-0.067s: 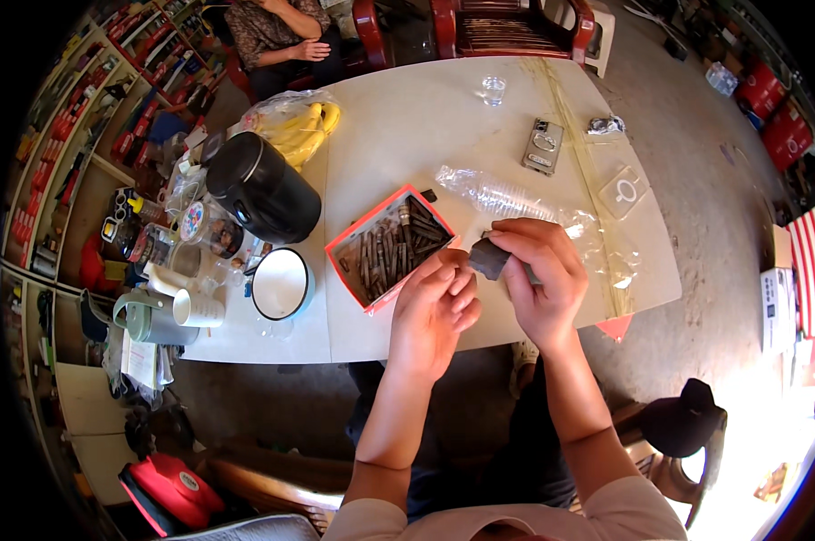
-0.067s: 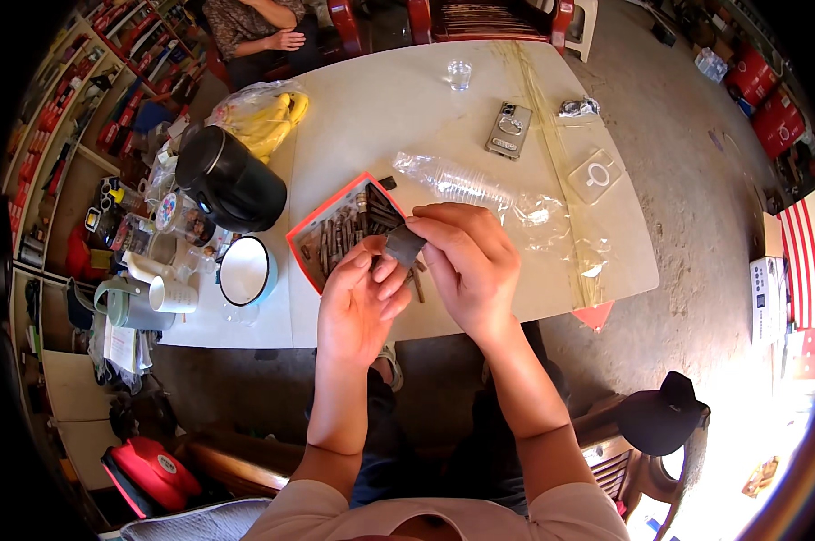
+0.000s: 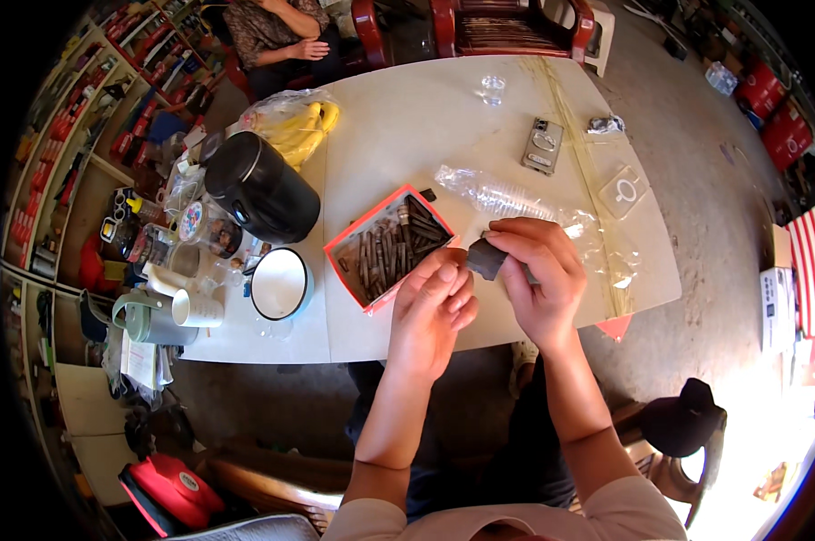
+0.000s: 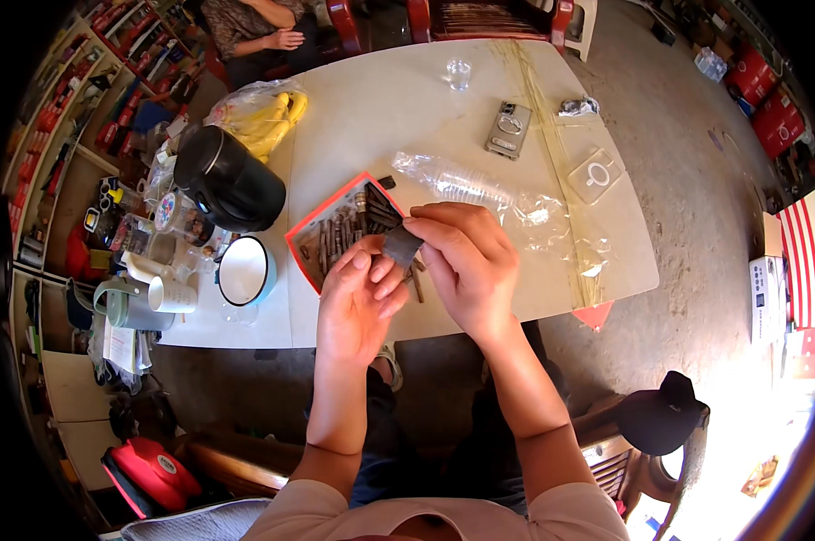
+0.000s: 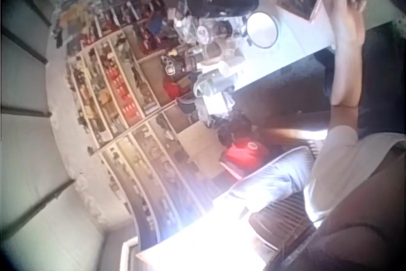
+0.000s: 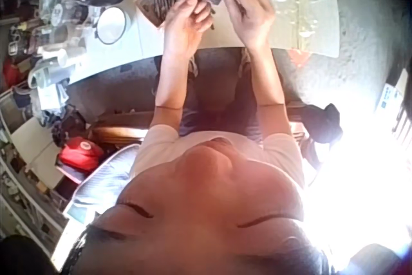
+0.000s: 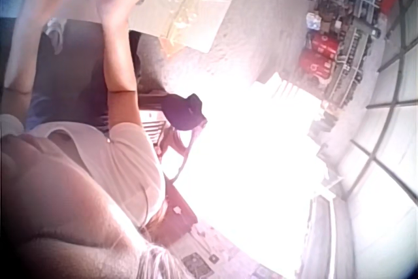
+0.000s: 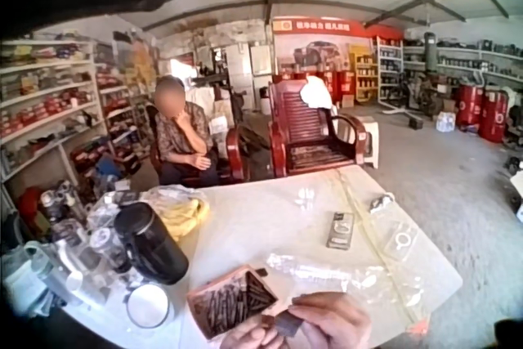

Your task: The person is using a metal file to sharpen the edge of a small metal tool. They hold the tool in one hand and rub the file against it repeatedly while sitting at a table.

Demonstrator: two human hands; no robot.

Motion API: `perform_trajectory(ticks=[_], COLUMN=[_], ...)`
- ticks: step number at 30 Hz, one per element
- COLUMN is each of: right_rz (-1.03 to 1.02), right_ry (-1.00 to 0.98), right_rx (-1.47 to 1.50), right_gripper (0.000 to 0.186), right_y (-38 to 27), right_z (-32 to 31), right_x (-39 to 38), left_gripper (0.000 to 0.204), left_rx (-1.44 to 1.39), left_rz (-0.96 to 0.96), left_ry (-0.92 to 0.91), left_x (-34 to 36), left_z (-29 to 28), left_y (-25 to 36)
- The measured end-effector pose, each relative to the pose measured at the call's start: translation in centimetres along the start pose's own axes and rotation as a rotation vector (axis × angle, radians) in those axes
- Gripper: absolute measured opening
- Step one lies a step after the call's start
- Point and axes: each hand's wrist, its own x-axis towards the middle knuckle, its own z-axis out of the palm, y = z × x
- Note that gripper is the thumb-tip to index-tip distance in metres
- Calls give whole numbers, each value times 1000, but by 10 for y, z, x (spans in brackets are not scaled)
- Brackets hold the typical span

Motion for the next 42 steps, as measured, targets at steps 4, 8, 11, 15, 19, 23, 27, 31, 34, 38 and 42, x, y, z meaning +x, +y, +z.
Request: perform_trajectory(ticks=[4,8,11,15,19,23,27,31,34,38,42], right_rz=[14,21,207,336,343,284,290,290,278,249,217], right_ry=[-90,-197,-197,-200,-168,-124,-128,-127,-158,-173,-147], right_rx=[-30,-119,174,416,379,259,272,258,207,175,152], right_gripper=[26,26,26,26,21,20,18,15,12,11,11], right_y=[2,1,-1,-4,1,2,1,1,0,3,2], right_z=[0,-1,2,3,4,1,-1,-2,-5,-5,-4], right_x=[1,3,0,-1,-10,-7,-5,-4,-1,0,2], left_gripper=[13,12,12,14,15,14,13,14,14,15,16], left_rx=[194,181,214,289,380,436,539,551,530,538,558], left_rz=[148,215,282,384,420,441,544,542,530,537,568], left_ry=[75,165,203,220,224,238,235,256,264,277,281], left_x=[6,10,14,16,17,17,20,19,21,22,21], left_z=[-8,-6,-4,-2,-2,3,-2,-1,-2,-1,-1], left_y=[-4,-5,-5,-10,-17,-20,-23,-23,-25,-26,-26])
